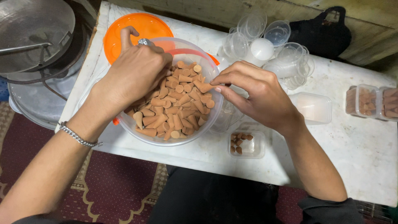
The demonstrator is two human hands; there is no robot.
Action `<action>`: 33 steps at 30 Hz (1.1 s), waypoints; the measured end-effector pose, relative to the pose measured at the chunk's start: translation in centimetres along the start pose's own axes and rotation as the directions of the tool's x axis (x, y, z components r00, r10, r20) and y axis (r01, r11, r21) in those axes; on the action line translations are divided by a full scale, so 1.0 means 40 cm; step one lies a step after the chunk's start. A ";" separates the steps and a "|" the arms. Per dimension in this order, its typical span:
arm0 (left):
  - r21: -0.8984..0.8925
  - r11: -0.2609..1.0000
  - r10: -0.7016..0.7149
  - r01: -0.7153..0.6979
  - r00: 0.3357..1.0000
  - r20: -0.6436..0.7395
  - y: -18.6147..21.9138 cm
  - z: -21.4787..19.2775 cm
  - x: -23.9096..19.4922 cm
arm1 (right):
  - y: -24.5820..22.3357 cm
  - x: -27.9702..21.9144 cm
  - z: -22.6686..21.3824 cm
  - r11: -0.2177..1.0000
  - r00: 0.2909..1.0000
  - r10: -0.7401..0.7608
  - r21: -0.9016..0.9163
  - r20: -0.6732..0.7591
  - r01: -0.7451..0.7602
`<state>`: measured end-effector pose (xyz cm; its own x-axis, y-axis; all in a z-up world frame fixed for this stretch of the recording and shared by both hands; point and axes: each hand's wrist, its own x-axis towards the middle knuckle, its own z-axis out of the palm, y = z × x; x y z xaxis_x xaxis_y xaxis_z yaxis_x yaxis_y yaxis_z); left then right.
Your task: The person picks small brown cone-shaped items from a large transparent container and places them one by one into small clear plastic containers on the table. The person arranges the cones neatly inside each container and stacks filled containers to the side.
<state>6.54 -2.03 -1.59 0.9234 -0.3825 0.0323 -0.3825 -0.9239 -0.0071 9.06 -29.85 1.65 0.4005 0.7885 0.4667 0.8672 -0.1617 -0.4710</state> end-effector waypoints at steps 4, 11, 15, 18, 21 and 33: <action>-0.044 0.999 -0.002 -0.003 0.994 -0.112 0.016 -0.037 -0.038 | -0.006 -0.008 -0.001 1.000 1.000 0.000 0.004 -0.003 0.000; -0.193 0.974 0.014 -0.119 0.879 -0.476 0.140 -0.126 -0.102 | -0.028 -0.018 -0.013 1.000 0.999 -0.016 0.004 -0.048 0.016; -0.272 0.929 0.012 -0.252 0.753 -0.658 0.231 -0.146 -0.122 | -0.065 -0.040 -0.043 0.999 0.994 -0.032 -0.031 -0.101 0.029; -0.280 0.918 -0.037 -0.279 0.645 -0.764 0.297 -0.139 -0.130 | -0.092 -0.097 -0.071 0.998 0.989 0.012 -0.063 -0.145 -0.021; -0.384 0.852 -0.074 -0.354 0.646 -0.760 0.346 -0.130 -0.141 | -0.111 -0.156 -0.101 0.989 0.982 0.061 -0.125 -0.177 -0.084; -0.575 0.730 -0.023 -0.369 0.827 -0.561 0.511 0.091 -0.101 | -0.090 -0.380 -0.087 0.943 0.954 0.286 -0.153 -0.085 -0.296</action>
<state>-4.88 -19.39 -5.50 0.7545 -0.2917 0.5879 -0.6391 -0.5301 0.5573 0.89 -43.31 -1.14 0.6557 0.6558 0.3741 0.7440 -0.4769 -0.4681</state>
